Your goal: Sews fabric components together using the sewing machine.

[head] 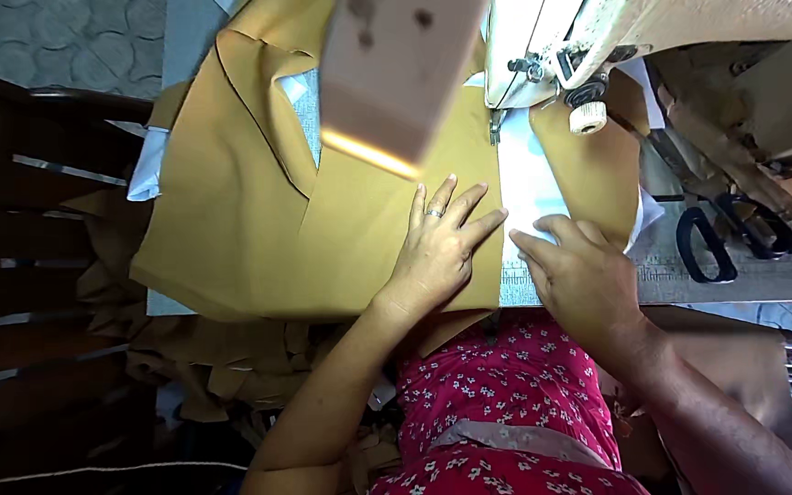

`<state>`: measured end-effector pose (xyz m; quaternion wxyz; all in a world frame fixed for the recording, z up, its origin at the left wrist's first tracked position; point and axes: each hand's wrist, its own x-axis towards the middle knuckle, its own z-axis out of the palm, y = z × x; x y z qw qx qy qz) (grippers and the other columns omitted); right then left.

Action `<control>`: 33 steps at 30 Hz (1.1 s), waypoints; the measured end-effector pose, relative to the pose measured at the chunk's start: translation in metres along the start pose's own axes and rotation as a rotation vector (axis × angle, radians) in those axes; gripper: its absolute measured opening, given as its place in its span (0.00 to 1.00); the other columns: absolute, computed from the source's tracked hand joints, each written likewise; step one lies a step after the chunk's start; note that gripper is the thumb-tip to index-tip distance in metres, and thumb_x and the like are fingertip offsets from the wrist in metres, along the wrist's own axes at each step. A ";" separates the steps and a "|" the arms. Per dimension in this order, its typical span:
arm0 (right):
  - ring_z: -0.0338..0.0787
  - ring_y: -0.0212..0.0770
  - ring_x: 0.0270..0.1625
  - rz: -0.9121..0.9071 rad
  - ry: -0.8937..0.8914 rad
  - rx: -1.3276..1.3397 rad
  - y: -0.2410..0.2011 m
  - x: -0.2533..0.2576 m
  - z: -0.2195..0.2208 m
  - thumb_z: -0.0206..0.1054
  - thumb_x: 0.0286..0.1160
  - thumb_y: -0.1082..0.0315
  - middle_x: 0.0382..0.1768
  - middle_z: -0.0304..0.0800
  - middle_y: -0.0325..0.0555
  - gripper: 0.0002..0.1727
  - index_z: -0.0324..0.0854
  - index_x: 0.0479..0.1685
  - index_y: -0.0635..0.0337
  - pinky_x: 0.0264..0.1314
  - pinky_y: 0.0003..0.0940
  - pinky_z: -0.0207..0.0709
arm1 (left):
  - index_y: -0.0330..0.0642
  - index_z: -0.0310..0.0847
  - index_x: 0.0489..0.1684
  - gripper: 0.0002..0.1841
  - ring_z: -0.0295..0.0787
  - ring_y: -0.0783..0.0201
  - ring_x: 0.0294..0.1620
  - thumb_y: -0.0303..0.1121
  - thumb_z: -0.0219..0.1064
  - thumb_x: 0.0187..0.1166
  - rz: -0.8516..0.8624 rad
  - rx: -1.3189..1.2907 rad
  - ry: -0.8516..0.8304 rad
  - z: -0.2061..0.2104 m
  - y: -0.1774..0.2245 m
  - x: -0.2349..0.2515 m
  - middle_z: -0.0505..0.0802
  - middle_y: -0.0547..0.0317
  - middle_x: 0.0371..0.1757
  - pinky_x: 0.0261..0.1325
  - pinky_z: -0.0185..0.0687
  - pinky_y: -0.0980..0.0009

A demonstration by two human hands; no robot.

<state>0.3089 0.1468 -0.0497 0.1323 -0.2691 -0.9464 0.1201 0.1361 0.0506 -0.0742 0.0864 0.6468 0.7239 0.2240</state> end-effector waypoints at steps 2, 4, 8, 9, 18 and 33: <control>0.90 0.63 0.47 0.006 -0.016 0.002 0.002 0.010 -0.001 0.68 0.76 0.73 0.50 0.90 0.59 0.14 0.94 0.55 0.55 0.37 0.54 0.81 | 0.57 0.87 0.71 0.25 0.61 0.31 0.89 0.23 0.56 0.79 -0.019 -0.008 -0.008 -0.003 -0.003 0.009 0.79 0.47 0.83 0.83 0.40 0.22; 0.89 0.63 0.51 0.018 -0.040 0.008 0.004 0.019 -0.002 0.67 0.78 0.73 0.52 0.90 0.58 0.14 0.94 0.56 0.55 0.41 0.55 0.81 | 0.56 0.86 0.72 0.25 0.58 0.31 0.90 0.22 0.56 0.80 -0.033 -0.025 -0.027 -0.007 -0.007 0.017 0.78 0.48 0.84 0.84 0.39 0.24; 0.86 0.64 0.56 0.016 -0.080 0.008 0.008 0.035 -0.007 0.66 0.81 0.71 0.57 0.88 0.60 0.14 0.93 0.59 0.55 0.46 0.56 0.80 | 0.59 0.86 0.72 0.26 0.61 0.31 0.89 0.23 0.53 0.82 0.012 -0.016 -0.001 -0.005 -0.024 0.034 0.79 0.47 0.83 0.83 0.44 0.24; 0.85 0.64 0.57 0.016 -0.087 0.003 0.008 0.039 -0.008 0.66 0.81 0.72 0.58 0.87 0.59 0.14 0.93 0.59 0.55 0.47 0.56 0.79 | 0.59 0.86 0.72 0.26 0.61 0.31 0.88 0.23 0.53 0.82 0.023 -0.021 0.002 -0.005 -0.028 0.038 0.79 0.47 0.83 0.83 0.43 0.24; 0.81 0.66 0.70 0.097 -0.130 0.006 0.025 0.074 0.001 0.61 0.86 0.66 0.68 0.87 0.56 0.17 0.92 0.63 0.45 0.65 0.62 0.73 | 0.42 0.79 0.70 0.21 0.62 0.46 0.91 0.34 0.46 0.88 0.015 0.044 -0.005 -0.003 -0.064 0.067 0.82 0.56 0.81 0.88 0.40 0.30; 0.83 0.64 0.74 -0.315 0.135 0.129 0.036 0.049 0.013 0.59 0.82 0.72 0.65 0.87 0.64 0.17 0.89 0.61 0.64 0.78 0.58 0.73 | 0.41 0.86 0.65 0.20 0.76 0.43 0.78 0.38 0.51 0.88 -0.035 0.042 0.015 -0.008 -0.087 0.120 0.88 0.45 0.70 0.79 0.60 0.40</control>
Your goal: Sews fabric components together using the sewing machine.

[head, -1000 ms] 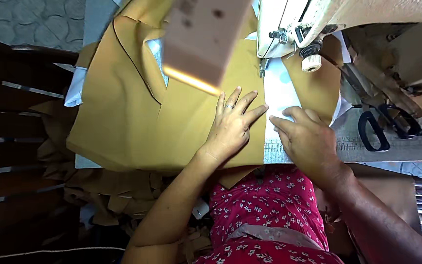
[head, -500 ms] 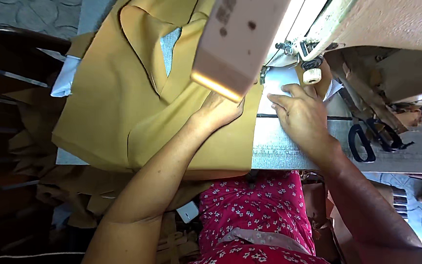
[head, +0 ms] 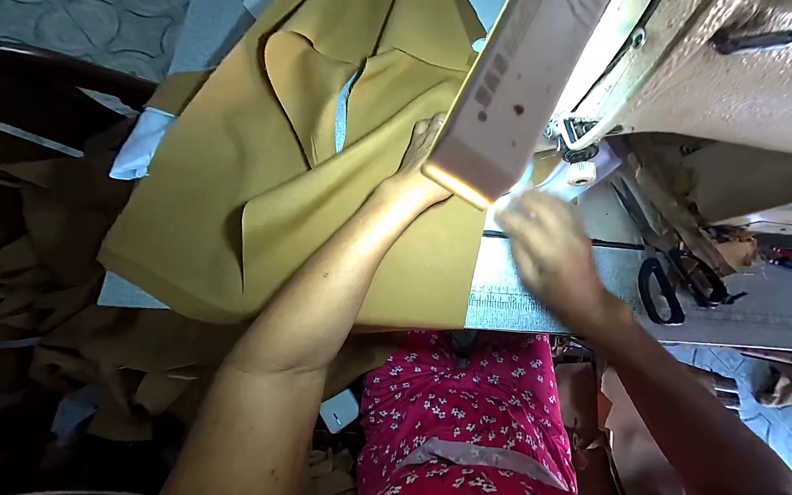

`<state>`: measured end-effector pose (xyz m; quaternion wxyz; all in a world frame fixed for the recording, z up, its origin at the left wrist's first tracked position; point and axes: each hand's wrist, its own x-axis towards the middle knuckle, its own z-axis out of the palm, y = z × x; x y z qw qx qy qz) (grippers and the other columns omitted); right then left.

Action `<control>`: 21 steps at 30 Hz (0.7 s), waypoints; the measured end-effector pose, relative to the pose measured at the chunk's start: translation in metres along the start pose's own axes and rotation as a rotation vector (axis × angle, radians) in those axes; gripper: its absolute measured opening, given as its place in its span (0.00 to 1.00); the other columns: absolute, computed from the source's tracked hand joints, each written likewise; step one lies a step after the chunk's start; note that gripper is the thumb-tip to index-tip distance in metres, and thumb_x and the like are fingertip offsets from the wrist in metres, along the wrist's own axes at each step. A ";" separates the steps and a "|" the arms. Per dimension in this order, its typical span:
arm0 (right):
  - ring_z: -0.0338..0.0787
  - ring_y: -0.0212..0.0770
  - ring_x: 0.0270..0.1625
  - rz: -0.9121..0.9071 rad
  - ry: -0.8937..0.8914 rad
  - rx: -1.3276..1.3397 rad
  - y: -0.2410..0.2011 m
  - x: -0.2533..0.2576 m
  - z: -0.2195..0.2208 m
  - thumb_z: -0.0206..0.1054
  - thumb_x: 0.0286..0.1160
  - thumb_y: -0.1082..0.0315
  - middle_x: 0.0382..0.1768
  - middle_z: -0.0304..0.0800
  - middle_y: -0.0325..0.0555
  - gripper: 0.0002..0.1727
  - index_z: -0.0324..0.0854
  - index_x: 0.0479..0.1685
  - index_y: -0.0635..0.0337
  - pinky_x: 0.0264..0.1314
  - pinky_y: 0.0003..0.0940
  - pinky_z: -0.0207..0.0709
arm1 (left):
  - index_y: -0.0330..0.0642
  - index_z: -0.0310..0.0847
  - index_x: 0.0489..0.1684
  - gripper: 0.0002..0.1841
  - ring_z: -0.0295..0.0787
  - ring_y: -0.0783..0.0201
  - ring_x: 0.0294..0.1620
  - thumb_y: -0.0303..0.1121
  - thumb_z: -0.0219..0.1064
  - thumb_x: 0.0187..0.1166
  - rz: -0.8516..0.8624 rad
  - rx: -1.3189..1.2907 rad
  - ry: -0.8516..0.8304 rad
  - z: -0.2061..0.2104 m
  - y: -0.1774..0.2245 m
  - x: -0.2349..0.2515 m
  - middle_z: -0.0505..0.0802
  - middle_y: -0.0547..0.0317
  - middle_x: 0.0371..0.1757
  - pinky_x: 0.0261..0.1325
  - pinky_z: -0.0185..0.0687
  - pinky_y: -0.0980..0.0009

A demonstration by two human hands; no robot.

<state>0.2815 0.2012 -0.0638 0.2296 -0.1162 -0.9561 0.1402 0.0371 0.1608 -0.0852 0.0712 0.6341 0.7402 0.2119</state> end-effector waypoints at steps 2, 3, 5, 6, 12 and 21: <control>0.90 0.58 0.68 -0.078 -0.018 0.102 -0.013 -0.021 0.006 0.61 0.79 0.71 0.58 0.93 0.59 0.15 0.92 0.53 0.66 0.74 0.49 0.80 | 0.42 0.88 0.61 0.18 0.77 0.40 0.73 0.40 0.57 0.85 -0.146 0.013 0.005 -0.006 0.017 0.012 0.88 0.43 0.66 0.68 0.63 0.39; 0.89 0.58 0.69 -0.057 -0.050 0.125 -0.013 -0.028 0.008 0.61 0.80 0.70 0.60 0.93 0.60 0.15 0.91 0.54 0.67 0.76 0.48 0.79 | 0.41 0.86 0.63 0.18 0.77 0.41 0.73 0.41 0.62 0.83 -0.225 0.003 0.017 -0.010 0.028 0.016 0.88 0.43 0.67 0.67 0.63 0.39; 0.85 0.60 0.75 0.023 -0.112 0.103 -0.001 -0.029 0.008 0.58 0.83 0.71 0.67 0.88 0.63 0.18 0.87 0.61 0.71 0.81 0.51 0.74 | 0.41 0.83 0.70 0.24 0.77 0.42 0.74 0.40 0.72 0.75 -0.333 0.000 0.070 -0.011 0.041 0.023 0.88 0.44 0.70 0.70 0.63 0.40; 0.84 0.61 0.75 0.053 -0.127 0.083 0.007 -0.023 0.006 0.57 0.84 0.73 0.69 0.87 0.63 0.18 0.86 0.63 0.71 0.81 0.52 0.74 | 0.39 0.84 0.68 0.24 0.79 0.41 0.73 0.38 0.73 0.73 -0.341 0.005 0.110 -0.007 0.042 0.024 0.89 0.42 0.67 0.70 0.64 0.42; 0.88 0.65 0.66 0.296 -0.095 0.113 0.050 0.053 0.007 0.61 0.82 0.71 0.59 0.89 0.71 0.18 0.83 0.63 0.73 0.72 0.57 0.75 | 0.32 0.80 0.70 0.27 0.78 0.37 0.75 0.42 0.67 0.77 -0.233 0.047 0.199 0.003 0.012 0.042 0.86 0.35 0.70 0.73 0.67 0.44; 0.84 0.55 0.74 0.595 -0.393 0.227 0.133 0.081 0.075 0.62 0.85 0.62 0.71 0.83 0.62 0.25 0.74 0.77 0.65 0.78 0.54 0.72 | 0.28 0.75 0.73 0.31 0.75 0.41 0.80 0.42 0.69 0.75 -0.167 -0.043 0.341 0.002 -0.021 0.052 0.83 0.32 0.74 0.84 0.63 0.50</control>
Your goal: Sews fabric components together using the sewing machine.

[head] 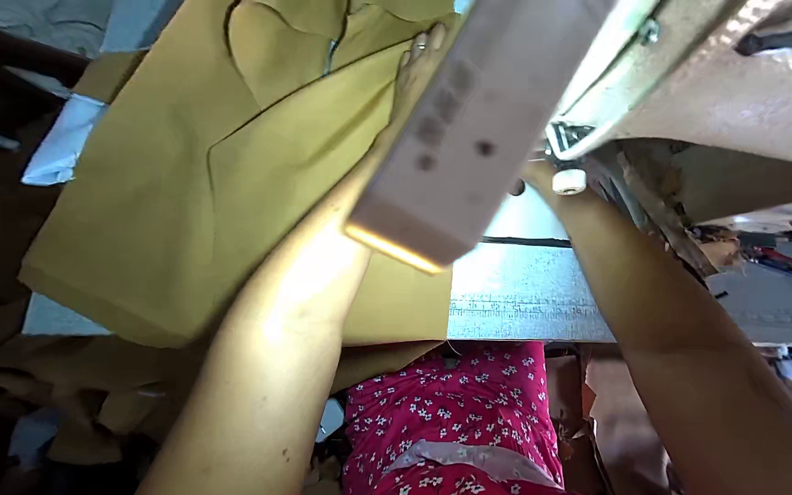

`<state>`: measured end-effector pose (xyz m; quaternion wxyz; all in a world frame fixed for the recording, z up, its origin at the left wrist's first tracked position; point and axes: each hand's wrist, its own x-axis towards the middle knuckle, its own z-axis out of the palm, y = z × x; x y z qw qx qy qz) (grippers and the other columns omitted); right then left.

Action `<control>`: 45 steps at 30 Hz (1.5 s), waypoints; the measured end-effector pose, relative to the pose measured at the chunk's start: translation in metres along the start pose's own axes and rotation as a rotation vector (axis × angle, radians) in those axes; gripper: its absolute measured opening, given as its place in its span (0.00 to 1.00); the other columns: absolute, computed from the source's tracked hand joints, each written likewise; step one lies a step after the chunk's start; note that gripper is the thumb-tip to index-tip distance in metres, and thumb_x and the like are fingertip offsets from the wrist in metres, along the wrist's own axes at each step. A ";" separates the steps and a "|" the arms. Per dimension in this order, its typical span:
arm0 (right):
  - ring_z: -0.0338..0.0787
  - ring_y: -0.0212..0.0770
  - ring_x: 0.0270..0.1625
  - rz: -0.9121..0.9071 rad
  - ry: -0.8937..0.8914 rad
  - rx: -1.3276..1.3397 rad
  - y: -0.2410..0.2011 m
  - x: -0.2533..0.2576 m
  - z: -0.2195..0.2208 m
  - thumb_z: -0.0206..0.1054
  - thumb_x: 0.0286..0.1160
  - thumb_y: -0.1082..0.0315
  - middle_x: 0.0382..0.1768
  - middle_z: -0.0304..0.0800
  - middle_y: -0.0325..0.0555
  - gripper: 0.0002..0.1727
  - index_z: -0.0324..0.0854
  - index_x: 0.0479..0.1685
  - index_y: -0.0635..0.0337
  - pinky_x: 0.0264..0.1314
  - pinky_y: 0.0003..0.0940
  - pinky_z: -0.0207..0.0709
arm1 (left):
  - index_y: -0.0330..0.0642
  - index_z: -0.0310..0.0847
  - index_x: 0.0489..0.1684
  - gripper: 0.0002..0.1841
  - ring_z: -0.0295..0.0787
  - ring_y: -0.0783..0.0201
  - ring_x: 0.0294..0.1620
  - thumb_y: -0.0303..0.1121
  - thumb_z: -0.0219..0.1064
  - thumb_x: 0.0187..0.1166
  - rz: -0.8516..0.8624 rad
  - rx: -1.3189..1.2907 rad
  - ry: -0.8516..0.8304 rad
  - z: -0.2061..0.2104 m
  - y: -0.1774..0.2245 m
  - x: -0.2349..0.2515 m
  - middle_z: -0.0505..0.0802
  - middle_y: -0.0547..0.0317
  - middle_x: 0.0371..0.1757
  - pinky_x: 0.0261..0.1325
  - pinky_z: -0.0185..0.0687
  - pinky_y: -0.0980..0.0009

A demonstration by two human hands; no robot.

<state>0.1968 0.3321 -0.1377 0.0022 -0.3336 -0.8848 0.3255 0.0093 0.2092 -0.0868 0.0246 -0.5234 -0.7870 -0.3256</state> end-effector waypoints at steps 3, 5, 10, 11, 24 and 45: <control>0.87 0.53 0.67 -0.233 0.129 0.043 -0.038 -0.022 -0.020 0.71 0.76 0.66 0.60 0.89 0.65 0.21 0.84 0.62 0.73 0.75 0.47 0.73 | 0.28 0.76 0.70 0.29 0.82 0.54 0.72 0.42 0.70 0.77 0.015 -0.225 0.000 -0.008 0.004 -0.021 0.87 0.35 0.67 0.80 0.69 0.61; 0.91 0.47 0.55 -0.403 0.366 0.087 -0.058 -0.043 -0.025 0.77 0.65 0.64 0.47 0.94 0.60 0.18 0.90 0.48 0.72 0.64 0.41 0.79 | 0.27 0.80 0.58 0.20 0.82 0.48 0.70 0.40 0.57 0.88 -0.014 -0.243 -0.057 -0.021 0.022 -0.038 0.87 0.33 0.62 0.77 0.71 0.53; 0.93 0.60 0.56 -0.575 0.560 0.094 -0.068 -0.065 -0.020 0.65 0.67 0.83 0.47 0.93 0.69 0.12 0.89 0.46 0.78 0.63 0.45 0.81 | 0.23 0.75 0.46 0.20 0.79 0.64 0.41 0.37 0.49 0.94 -0.014 -0.319 0.095 -0.035 0.031 -0.099 0.83 0.42 0.42 0.51 0.75 0.69; 0.93 0.60 0.55 -0.548 0.535 0.132 -0.070 -0.070 -0.022 0.63 0.66 0.85 0.46 0.93 0.69 0.12 0.89 0.45 0.78 0.62 0.45 0.81 | 0.23 0.73 0.47 0.19 0.78 0.68 0.40 0.36 0.48 0.94 -0.042 -0.317 0.128 -0.039 0.028 -0.105 0.81 0.45 0.41 0.50 0.74 0.73; 0.72 0.89 0.72 0.248 0.262 -0.394 0.025 -0.266 -0.080 0.67 0.82 0.64 0.69 0.76 0.83 0.29 0.73 0.80 0.66 0.64 0.90 0.57 | 0.36 0.88 0.60 0.23 0.73 0.31 0.81 0.43 0.69 0.73 0.131 -0.035 -0.469 -0.115 0.041 -0.235 0.89 0.36 0.66 0.83 0.32 0.19; 0.88 0.23 0.30 -0.085 -0.433 0.519 -0.056 -0.206 -0.090 0.77 0.58 0.55 0.34 0.89 0.27 0.34 0.78 0.73 0.43 0.32 0.18 0.85 | 0.44 0.37 0.98 0.65 0.42 0.39 0.96 0.70 0.71 0.62 -0.104 0.049 -0.378 -0.068 0.039 -0.139 0.60 0.49 0.95 0.89 0.22 0.28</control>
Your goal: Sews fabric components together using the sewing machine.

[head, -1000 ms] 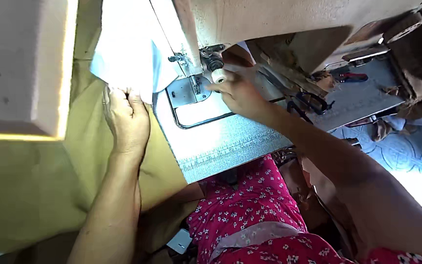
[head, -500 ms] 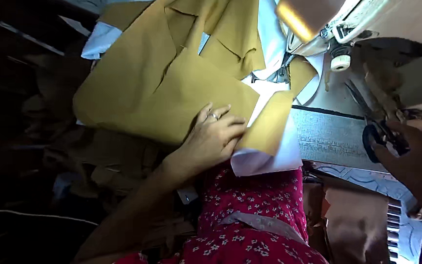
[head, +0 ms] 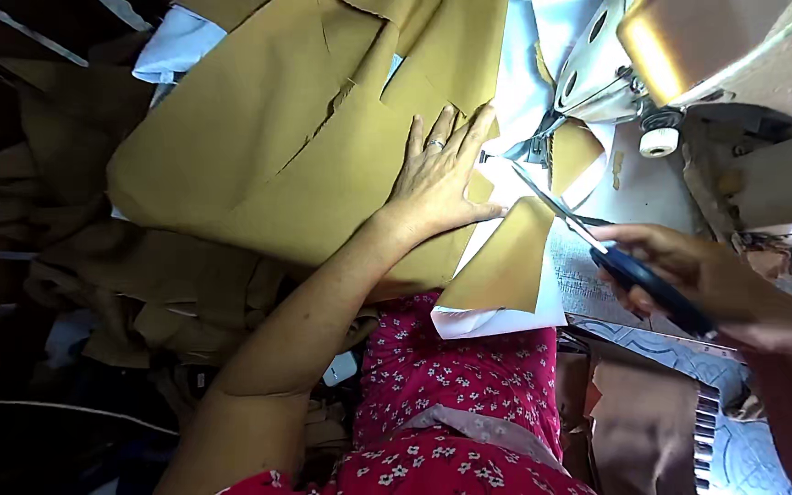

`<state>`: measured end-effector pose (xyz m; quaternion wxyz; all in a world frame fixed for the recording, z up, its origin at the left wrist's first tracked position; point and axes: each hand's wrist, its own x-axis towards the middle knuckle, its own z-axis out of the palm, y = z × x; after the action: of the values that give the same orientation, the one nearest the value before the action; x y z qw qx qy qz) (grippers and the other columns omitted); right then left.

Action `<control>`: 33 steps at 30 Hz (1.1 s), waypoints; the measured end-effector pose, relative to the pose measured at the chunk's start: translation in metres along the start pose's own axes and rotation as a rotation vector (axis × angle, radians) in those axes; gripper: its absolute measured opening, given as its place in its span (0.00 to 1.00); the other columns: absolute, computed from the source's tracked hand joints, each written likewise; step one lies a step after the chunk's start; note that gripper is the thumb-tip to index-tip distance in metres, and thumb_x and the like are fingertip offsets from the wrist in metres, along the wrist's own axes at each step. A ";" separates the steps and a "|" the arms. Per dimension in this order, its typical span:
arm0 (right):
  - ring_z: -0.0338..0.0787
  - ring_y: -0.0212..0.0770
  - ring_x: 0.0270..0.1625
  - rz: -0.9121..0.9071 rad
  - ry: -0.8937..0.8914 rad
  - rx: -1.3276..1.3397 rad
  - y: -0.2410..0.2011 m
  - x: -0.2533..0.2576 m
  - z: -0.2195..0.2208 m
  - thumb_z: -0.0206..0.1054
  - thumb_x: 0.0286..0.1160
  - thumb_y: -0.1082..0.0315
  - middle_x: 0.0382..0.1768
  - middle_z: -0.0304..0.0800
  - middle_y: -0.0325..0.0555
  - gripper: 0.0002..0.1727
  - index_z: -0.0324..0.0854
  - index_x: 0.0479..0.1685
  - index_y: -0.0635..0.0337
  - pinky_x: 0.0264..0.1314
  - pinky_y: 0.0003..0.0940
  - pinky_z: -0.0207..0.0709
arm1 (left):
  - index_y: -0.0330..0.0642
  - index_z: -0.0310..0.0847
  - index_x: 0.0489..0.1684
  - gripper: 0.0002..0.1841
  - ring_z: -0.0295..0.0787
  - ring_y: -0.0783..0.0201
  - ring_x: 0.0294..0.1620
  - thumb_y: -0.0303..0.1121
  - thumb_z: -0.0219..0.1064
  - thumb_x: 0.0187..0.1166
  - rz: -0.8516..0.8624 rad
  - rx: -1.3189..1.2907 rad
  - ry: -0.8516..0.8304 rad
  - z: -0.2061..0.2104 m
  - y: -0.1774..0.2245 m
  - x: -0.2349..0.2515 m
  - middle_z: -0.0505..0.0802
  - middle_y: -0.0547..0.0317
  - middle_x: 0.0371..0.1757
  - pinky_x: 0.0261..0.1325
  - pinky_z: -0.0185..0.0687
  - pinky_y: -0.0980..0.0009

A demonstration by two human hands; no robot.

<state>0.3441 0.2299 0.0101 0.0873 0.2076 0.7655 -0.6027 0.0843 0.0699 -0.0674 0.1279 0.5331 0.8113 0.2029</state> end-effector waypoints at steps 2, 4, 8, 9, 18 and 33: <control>0.86 0.26 0.26 0.063 0.028 -0.004 -0.005 0.019 0.001 0.73 0.59 0.64 0.32 0.88 0.32 0.33 0.79 0.74 0.50 0.26 0.19 0.83 | 0.46 0.36 0.98 0.65 0.43 0.39 0.96 0.71 0.71 0.61 -0.005 0.007 0.013 0.001 0.000 -0.001 0.60 0.51 0.95 0.89 0.23 0.28; 0.85 0.26 0.25 0.106 0.029 0.035 -0.003 0.029 -0.002 0.71 0.64 0.62 0.33 0.87 0.34 0.31 0.78 0.75 0.52 0.24 0.18 0.80 | 0.46 0.36 0.98 0.66 0.43 0.39 0.96 0.72 0.70 0.61 -0.006 0.009 0.022 0.001 0.000 -0.001 0.60 0.53 0.95 0.88 0.23 0.27; 0.84 0.24 0.24 0.119 0.014 0.130 0.003 0.035 -0.006 0.73 0.67 0.55 0.35 0.88 0.35 0.31 0.79 0.73 0.51 0.23 0.16 0.80 | 0.46 0.37 0.98 0.66 0.44 0.40 0.96 0.72 0.71 0.61 -0.009 -0.002 0.024 0.001 0.001 -0.002 0.61 0.52 0.94 0.88 0.24 0.27; 0.84 0.24 0.23 0.117 0.020 0.134 0.004 0.036 -0.006 0.72 0.67 0.57 0.33 0.87 0.35 0.29 0.80 0.71 0.52 0.23 0.16 0.79 | 0.46 0.37 0.98 0.66 0.44 0.40 0.96 0.72 0.71 0.61 -0.008 -0.001 0.024 0.001 0.001 -0.002 0.61 0.52 0.94 0.88 0.24 0.27; 0.83 0.22 0.22 0.039 0.154 -0.021 0.016 0.017 -0.003 0.66 0.67 0.78 0.33 0.90 0.32 0.29 0.81 0.74 0.57 0.23 0.16 0.79 | 0.48 0.38 0.98 0.64 0.42 0.37 0.96 0.72 0.71 0.61 -0.028 0.018 0.017 0.001 0.001 -0.003 0.60 0.52 0.95 0.86 0.23 0.24; 0.72 0.80 0.77 -0.050 0.864 -0.902 0.065 -0.012 0.012 0.59 0.85 0.58 0.73 0.74 0.80 0.29 0.75 0.77 0.71 0.75 0.75 0.62 | 0.58 0.68 0.88 0.36 0.75 0.25 0.71 0.64 0.51 0.82 -0.204 0.267 0.013 0.007 0.062 -0.063 0.72 0.27 0.82 0.54 0.72 0.35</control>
<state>0.3815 0.2279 -0.0462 -0.1651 0.3572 0.9155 -0.0836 0.1626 0.0348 -0.0456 0.0707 0.4591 0.8817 0.0825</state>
